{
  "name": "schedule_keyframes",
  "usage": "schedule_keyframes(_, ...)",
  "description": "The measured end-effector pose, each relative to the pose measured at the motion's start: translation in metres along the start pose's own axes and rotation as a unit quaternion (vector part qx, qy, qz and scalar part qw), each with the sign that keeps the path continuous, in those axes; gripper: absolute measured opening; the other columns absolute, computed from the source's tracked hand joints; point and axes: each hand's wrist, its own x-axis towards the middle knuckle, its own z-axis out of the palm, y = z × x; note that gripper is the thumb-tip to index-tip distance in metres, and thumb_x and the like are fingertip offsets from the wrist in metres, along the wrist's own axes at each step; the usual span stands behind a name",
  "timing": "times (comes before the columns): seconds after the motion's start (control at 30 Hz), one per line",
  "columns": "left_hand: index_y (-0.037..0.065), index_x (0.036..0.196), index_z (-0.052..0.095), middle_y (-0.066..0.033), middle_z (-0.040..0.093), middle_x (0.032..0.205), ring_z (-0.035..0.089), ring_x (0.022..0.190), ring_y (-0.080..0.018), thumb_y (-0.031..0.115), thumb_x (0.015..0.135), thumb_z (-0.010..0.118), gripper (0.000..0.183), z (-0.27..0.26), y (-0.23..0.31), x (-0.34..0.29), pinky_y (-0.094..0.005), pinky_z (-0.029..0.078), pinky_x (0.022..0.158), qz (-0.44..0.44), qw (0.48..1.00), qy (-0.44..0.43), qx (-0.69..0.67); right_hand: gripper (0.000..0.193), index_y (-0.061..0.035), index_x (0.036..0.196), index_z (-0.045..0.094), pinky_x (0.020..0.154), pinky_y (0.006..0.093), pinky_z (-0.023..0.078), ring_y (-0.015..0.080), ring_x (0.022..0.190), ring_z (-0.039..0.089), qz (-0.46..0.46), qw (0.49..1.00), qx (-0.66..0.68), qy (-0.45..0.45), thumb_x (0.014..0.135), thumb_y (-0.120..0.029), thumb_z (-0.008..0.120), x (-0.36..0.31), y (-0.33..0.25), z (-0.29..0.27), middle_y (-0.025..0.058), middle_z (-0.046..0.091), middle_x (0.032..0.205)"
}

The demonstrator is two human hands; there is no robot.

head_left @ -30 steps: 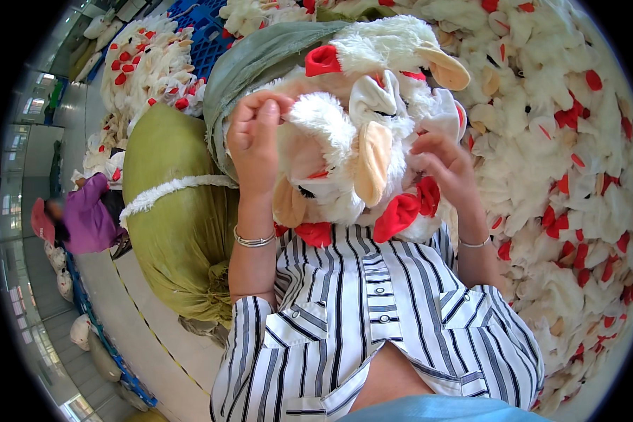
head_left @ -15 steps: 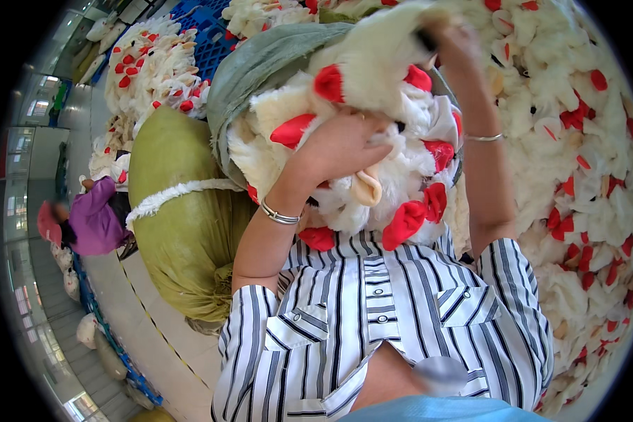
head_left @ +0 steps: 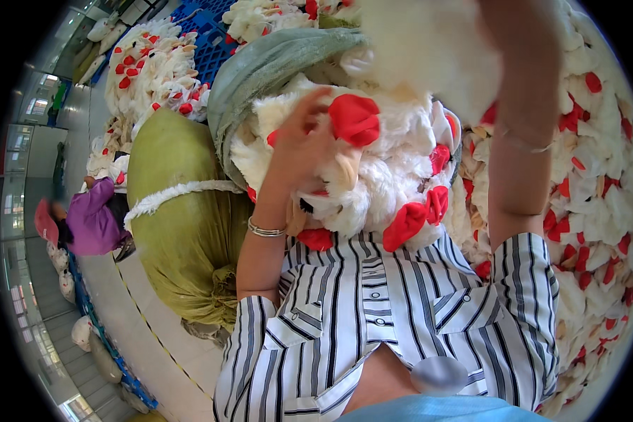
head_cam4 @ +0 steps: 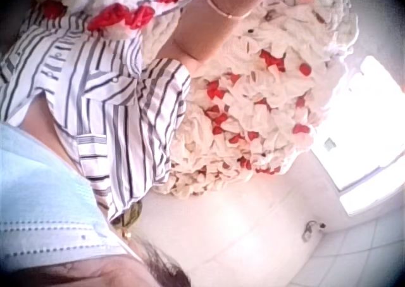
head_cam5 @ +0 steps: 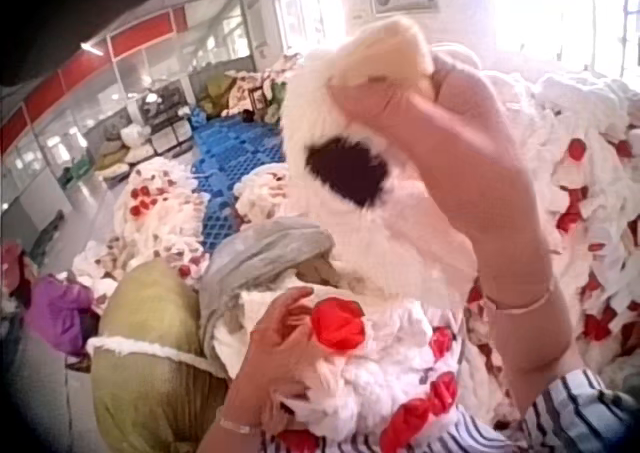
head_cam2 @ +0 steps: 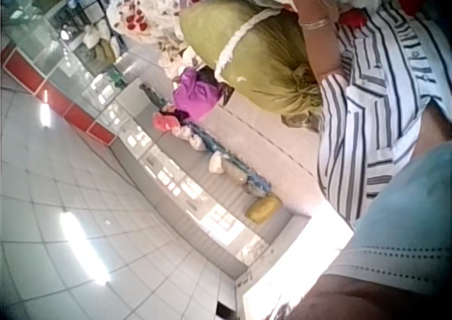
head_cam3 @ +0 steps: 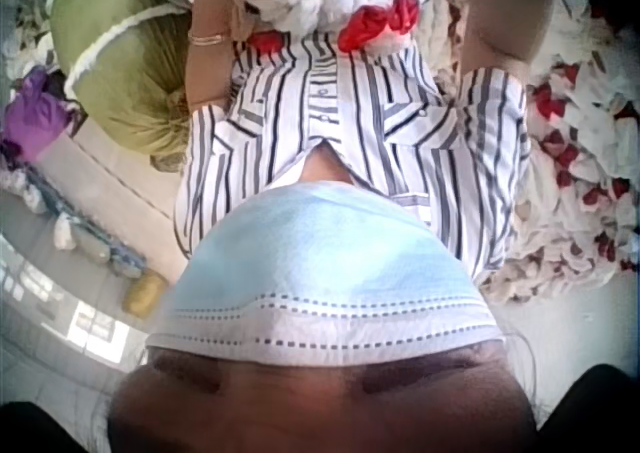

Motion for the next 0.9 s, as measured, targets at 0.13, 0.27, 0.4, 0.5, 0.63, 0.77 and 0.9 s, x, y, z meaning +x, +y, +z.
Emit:
schedule_keyframes(0.13, -0.001, 0.122, 0.057, -0.0055, 0.064, 0.107, 0.058, 0.098, -0.0131, 0.008, 0.088, 0.064, 0.037, -0.057, -0.029, -0.010, -0.0308, 0.048, 0.089, 0.061, 0.983, 0.137, -0.102, 0.034, 0.0008, 0.121, 0.056, 0.088, 0.0282, 0.051, 0.0167, 0.103, 0.062, 0.113, 0.971, -0.020, -0.211, 0.091, -0.013, 0.064, -0.054, 0.020, 0.048, 0.0079, 0.063, 0.111)
schedule_keyframes(0.27, -0.001, 0.135, 0.044, -0.0105, 0.051, 0.134, 0.052, 0.122, -0.0237, 0.014, 0.094, 0.051, 0.044, -0.057, -0.040, -0.019, -0.0412, 0.043, 0.102, 0.002, 0.953, 0.153, -0.260, 0.039, -0.0014, 0.125, 0.053, 0.090, 0.0313, 0.051, 0.0181, 0.105, 0.062, 0.198, 0.945, -0.203, -0.164, 0.091, -0.014, 0.065, -0.078, 0.084, 0.028, 0.0117, 0.063, 0.114)
schedule_keyframes(0.4, 0.002, 0.141, 0.039, -0.0112, 0.046, 0.141, 0.049, 0.126, -0.0265, 0.031, 0.098, 0.046, 0.053, -0.053, -0.036, -0.012, -0.0432, 0.042, 0.103, 0.070, 0.896, 0.154, -0.411, 0.034, -0.0071, 0.115, 0.061, 0.083, 0.0366, 0.052, 0.0292, 0.096, 0.065, 0.268, 0.908, -0.129, -0.297, 0.084, -0.020, 0.067, -0.125, 0.072, 0.060, 0.0155, 0.064, 0.109)
schedule_keyframes(0.5, -0.001, 0.131, 0.050, -0.0139, 0.055, 0.131, 0.057, 0.116, -0.0290, 0.032, 0.095, 0.048, 0.049, -0.053, -0.020, 0.001, -0.0418, 0.048, 0.096, -0.030, 0.898, 0.219, -0.381, 0.041, -0.0130, 0.121, 0.059, 0.093, 0.0439, 0.046, 0.0297, 0.108, 0.058, 0.146, 0.896, -0.192, -0.374, 0.083, -0.026, 0.068, -0.152, 0.061, 0.086, 0.0101, 0.060, 0.117)
schedule_keyframes(0.63, -0.003, 0.115, 0.058, -0.0139, 0.063, 0.113, 0.065, 0.102, -0.0276, 0.016, 0.087, 0.050, 0.034, -0.066, 0.022, 0.048, -0.0408, 0.054, 0.089, -0.011, 0.898, 0.275, -0.344, 0.053, -0.0141, 0.127, 0.055, 0.097, 0.0502, 0.041, 0.0319, 0.118, 0.051, 0.128, 0.891, -0.273, -0.339, 0.080, -0.035, 0.069, -0.153, 0.068, 0.102, 0.0129, 0.056, 0.123)
schedule_keyframes(0.77, 0.003, 0.115, 0.060, -0.0138, 0.063, 0.115, 0.063, 0.104, -0.0316, 0.016, 0.083, 0.057, 0.035, -0.079, 0.129, 0.102, -0.0487, 0.053, 0.088, 0.161, 0.892, 0.296, -0.301, 0.039, -0.0004, 0.107, 0.064, 0.092, 0.0457, 0.046, 0.0343, 0.107, 0.057, 0.127, 0.879, -0.408, -0.212, 0.080, -0.029, 0.069, -0.098, 0.108, 0.111, 0.0183, 0.061, 0.111)
schedule_keyframes(0.9, 0.000, 0.114, 0.056, -0.0122, 0.060, 0.111, 0.059, 0.104, -0.0265, 0.020, 0.087, 0.059, 0.033, -0.168, 0.133, 0.140, -0.0399, 0.049, 0.089, 0.457, 0.869, 0.086, 0.170, 0.031, 0.0016, 0.105, 0.065, 0.081, 0.0346, 0.051, 0.0219, 0.093, 0.066, 0.164, 0.953, -0.155, -0.204, 0.085, -0.021, 0.066, -0.044, 0.128, 0.084, 0.0107, 0.070, 0.100)
